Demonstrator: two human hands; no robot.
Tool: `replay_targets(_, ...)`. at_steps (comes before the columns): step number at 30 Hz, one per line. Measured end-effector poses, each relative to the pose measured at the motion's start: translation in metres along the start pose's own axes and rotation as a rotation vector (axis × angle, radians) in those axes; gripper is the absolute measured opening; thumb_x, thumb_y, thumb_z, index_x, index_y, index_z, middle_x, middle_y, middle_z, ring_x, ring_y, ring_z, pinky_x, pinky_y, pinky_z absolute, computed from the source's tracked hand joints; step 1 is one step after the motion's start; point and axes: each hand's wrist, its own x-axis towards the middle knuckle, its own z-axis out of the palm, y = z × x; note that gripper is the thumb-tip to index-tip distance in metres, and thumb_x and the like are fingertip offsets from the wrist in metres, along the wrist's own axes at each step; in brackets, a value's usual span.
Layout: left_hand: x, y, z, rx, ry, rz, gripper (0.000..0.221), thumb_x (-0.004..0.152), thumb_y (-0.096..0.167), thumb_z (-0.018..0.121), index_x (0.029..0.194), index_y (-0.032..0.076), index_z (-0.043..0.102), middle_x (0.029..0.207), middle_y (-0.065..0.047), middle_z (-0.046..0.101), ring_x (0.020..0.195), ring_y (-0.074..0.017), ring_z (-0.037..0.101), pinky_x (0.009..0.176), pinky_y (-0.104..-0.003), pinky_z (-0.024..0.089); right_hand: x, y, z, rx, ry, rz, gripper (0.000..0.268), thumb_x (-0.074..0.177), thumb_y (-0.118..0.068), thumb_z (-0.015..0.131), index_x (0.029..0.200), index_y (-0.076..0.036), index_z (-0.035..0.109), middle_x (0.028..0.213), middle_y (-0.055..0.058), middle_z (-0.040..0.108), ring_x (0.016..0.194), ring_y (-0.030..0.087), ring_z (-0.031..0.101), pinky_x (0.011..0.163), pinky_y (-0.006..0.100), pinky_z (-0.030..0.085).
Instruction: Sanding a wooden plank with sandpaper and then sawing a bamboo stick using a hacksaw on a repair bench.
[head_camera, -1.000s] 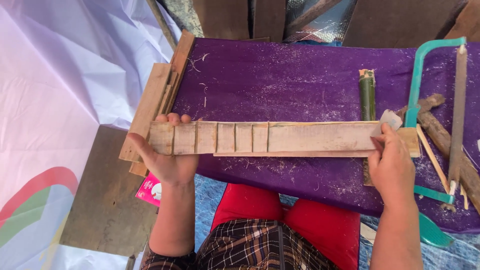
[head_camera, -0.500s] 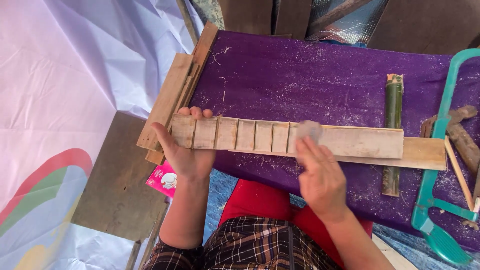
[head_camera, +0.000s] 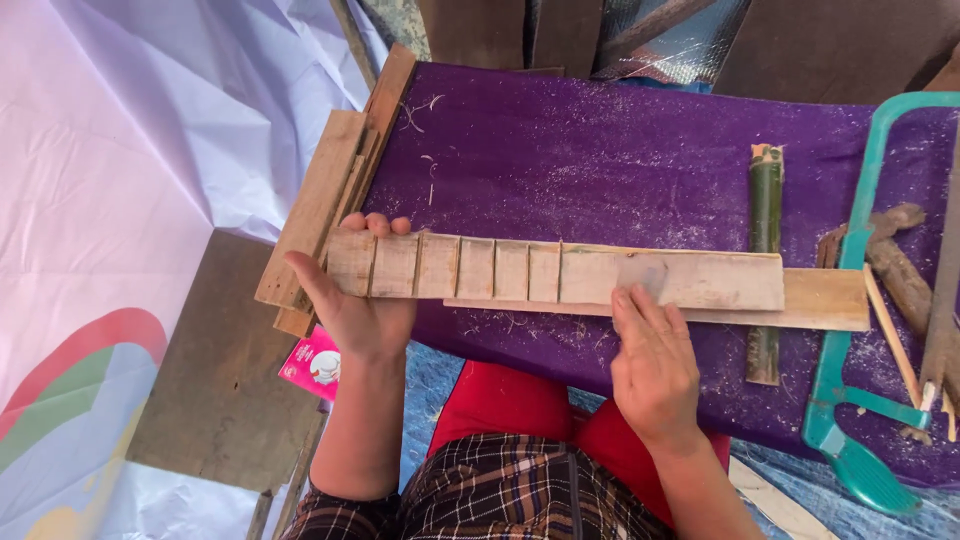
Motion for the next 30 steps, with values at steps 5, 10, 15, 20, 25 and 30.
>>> replay_targets(5, -0.003, 0.001, -0.002, 0.031, -0.060, -0.001, 0.055, 0.095, 0.065, 0.050, 0.109, 0.014, 0.065, 0.102, -0.004, 0.061, 0.106, -0.0243, 0.060, 0.107, -0.049, 0.042, -0.005, 0.037, -0.018, -0.029, -0.126, 0.064, 0.062, 0.082, 0.019, 0.064, 0.142, 0.004, 0.055, 0.142, 0.024, 0.063, 0.138, 0.039, 0.058, 0.124, 0.049, 0.043)
replay_targets(10, -0.003, 0.002, -0.008, 0.034, -0.092, 0.016, 0.055, 0.097, 0.063, 0.051, 0.114, 0.014, 0.067, 0.109, -0.006, 0.065, 0.113, -0.0273, 0.060, 0.108, -0.049, 0.042, -0.017, 0.088, -0.032, -0.199, -0.085, 0.152, 0.054, 0.089, 0.024, 0.057, 0.138, 0.003, 0.066, 0.143, 0.023, 0.067, 0.137, 0.037, 0.061, 0.126, 0.048, 0.043)
replay_targets(15, -0.008, 0.006, -0.024, -0.028, -0.283, -0.029, 0.058, 0.104, 0.063, 0.045, 0.131, 0.017, 0.068, 0.127, -0.003, 0.069, 0.126, -0.0318, 0.059, 0.114, -0.053, 0.039, 0.028, 0.030, -0.034, 0.037, 0.007, 0.163, 0.072, 0.086, 0.028, 0.042, 0.154, 0.006, 0.042, 0.160, 0.024, 0.044, 0.154, 0.039, 0.037, 0.134, 0.047, 0.026)
replay_targets(20, -0.004, 0.015, -0.024, 0.012, -0.544, -0.001, 0.061, 0.108, 0.062, 0.042, 0.138, 0.017, 0.069, 0.127, -0.002, 0.059, 0.117, -0.0290, 0.050, 0.108, -0.051, 0.043, 0.014, 0.020, -0.046, -0.018, -0.054, 0.018, 0.053, 0.095, 0.014, 0.046, 0.147, 0.006, 0.052, 0.154, 0.025, 0.052, 0.150, 0.041, 0.044, 0.130, 0.056, 0.023)
replay_targets(25, -0.003, 0.023, -0.002, 0.148, -0.621, 0.031, 0.043, 0.106, 0.062, 0.055, 0.129, 0.032, 0.074, 0.100, 0.004, 0.039, 0.084, -0.0170, 0.031, 0.073, -0.032, 0.029, -0.037, 0.089, -0.071, -0.198, -0.035, 0.320, 0.060, 0.096, 0.017, 0.048, 0.155, 0.005, 0.052, 0.159, 0.025, 0.051, 0.152, 0.042, 0.042, 0.128, 0.065, 0.022)
replay_targets(30, 0.005, 0.025, -0.004, 0.170, -0.776, 0.101, 0.042, 0.101, 0.061, 0.062, 0.118, 0.024, 0.074, 0.093, 0.004, 0.051, 0.083, -0.0146, 0.049, 0.085, -0.036, 0.039, -0.006, 0.036, -0.071, 0.007, 0.094, 0.082, 0.045, 0.098, 0.019, 0.040, 0.141, 0.018, 0.054, 0.149, 0.035, 0.052, 0.143, 0.051, 0.048, 0.124, 0.059, 0.036)
